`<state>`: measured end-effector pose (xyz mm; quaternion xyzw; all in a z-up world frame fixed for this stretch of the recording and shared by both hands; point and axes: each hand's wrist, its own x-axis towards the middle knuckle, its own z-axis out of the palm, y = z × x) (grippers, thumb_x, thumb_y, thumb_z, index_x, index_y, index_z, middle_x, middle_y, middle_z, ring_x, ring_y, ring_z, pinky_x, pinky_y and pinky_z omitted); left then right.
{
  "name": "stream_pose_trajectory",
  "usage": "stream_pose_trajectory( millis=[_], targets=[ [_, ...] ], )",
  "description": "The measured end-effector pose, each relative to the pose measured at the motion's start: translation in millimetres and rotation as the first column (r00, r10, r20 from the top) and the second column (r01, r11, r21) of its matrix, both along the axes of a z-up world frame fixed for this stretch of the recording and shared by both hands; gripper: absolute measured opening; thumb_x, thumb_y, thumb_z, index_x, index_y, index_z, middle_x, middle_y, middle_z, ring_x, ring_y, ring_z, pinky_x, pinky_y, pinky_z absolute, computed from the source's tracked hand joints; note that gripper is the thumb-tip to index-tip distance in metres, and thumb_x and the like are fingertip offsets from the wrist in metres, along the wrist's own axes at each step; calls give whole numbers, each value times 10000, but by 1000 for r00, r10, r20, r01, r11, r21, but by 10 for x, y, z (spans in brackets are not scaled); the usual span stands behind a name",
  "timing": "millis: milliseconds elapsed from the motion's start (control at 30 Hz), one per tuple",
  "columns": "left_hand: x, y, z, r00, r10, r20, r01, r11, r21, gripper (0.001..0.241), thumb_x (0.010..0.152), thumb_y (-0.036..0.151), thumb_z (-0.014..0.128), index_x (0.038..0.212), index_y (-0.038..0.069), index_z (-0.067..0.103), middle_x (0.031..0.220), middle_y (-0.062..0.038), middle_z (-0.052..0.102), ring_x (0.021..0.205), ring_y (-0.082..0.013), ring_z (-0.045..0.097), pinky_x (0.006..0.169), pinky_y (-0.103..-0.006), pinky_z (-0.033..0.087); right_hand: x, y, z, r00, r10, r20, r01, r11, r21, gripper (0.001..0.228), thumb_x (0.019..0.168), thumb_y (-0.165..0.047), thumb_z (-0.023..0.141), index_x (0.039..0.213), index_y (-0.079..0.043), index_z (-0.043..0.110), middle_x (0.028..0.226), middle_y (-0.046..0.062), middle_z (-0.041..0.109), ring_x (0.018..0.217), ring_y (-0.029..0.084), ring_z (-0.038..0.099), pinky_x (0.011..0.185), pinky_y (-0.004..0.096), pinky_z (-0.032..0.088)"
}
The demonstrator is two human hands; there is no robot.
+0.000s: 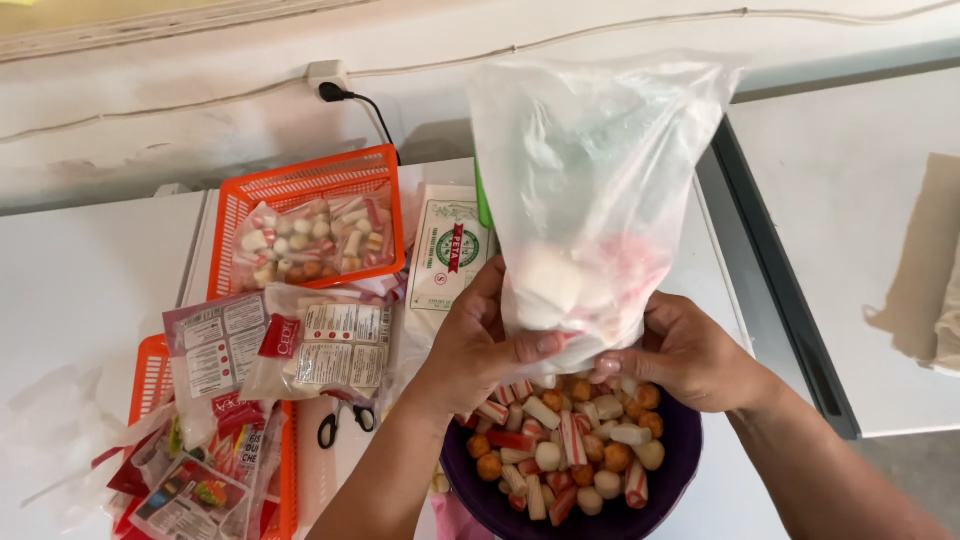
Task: Bagging various frozen fish balls and crab sticks, weighing them on a digital scale, and sealing the plastic bag with a stapler.
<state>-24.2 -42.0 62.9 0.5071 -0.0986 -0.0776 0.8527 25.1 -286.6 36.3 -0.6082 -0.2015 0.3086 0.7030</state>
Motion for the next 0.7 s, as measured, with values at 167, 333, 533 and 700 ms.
stream_pose_trajectory(
  millis=[167,333,533,700],
  targets=[
    [55,-59,45,999,34,-37,-35,999,-7,771,820,322,807,1433,12,457,1261,-186,646,1134,-319,648,1033,-490,567,15,-27,53,999,-31,29,28,996,89,299,903,-90,683,1085,146,666,816,291,788,630,297,797,569,397,690],
    [60,-117,72,990,126,-67,-133,985,-108,673,835,343,813,1337,19,504,1189,-118,666,1085,-234,652,953,-440,584,-36,14,36,999,-51,5,47,954,295,299,965,-137,658,991,161,676,744,307,745,616,346,783,540,507,683],
    [84,-149,245,948,313,-50,-278,896,346,943,750,540,818,1397,-17,419,1260,-246,634,1076,-377,674,932,-554,609,-387,252,80,813,-327,481,384,923,-20,300,910,-196,713,1079,51,734,775,207,780,623,270,771,681,527,674],
    [229,-137,-184,916,398,-49,-400,915,-42,489,883,438,738,1181,60,655,936,-51,674,761,-161,674,652,-301,588,-695,490,189,555,-356,752,509,860,31,591,760,-170,823,1244,108,628,1214,242,669,873,213,737,634,236,638]
  ],
)
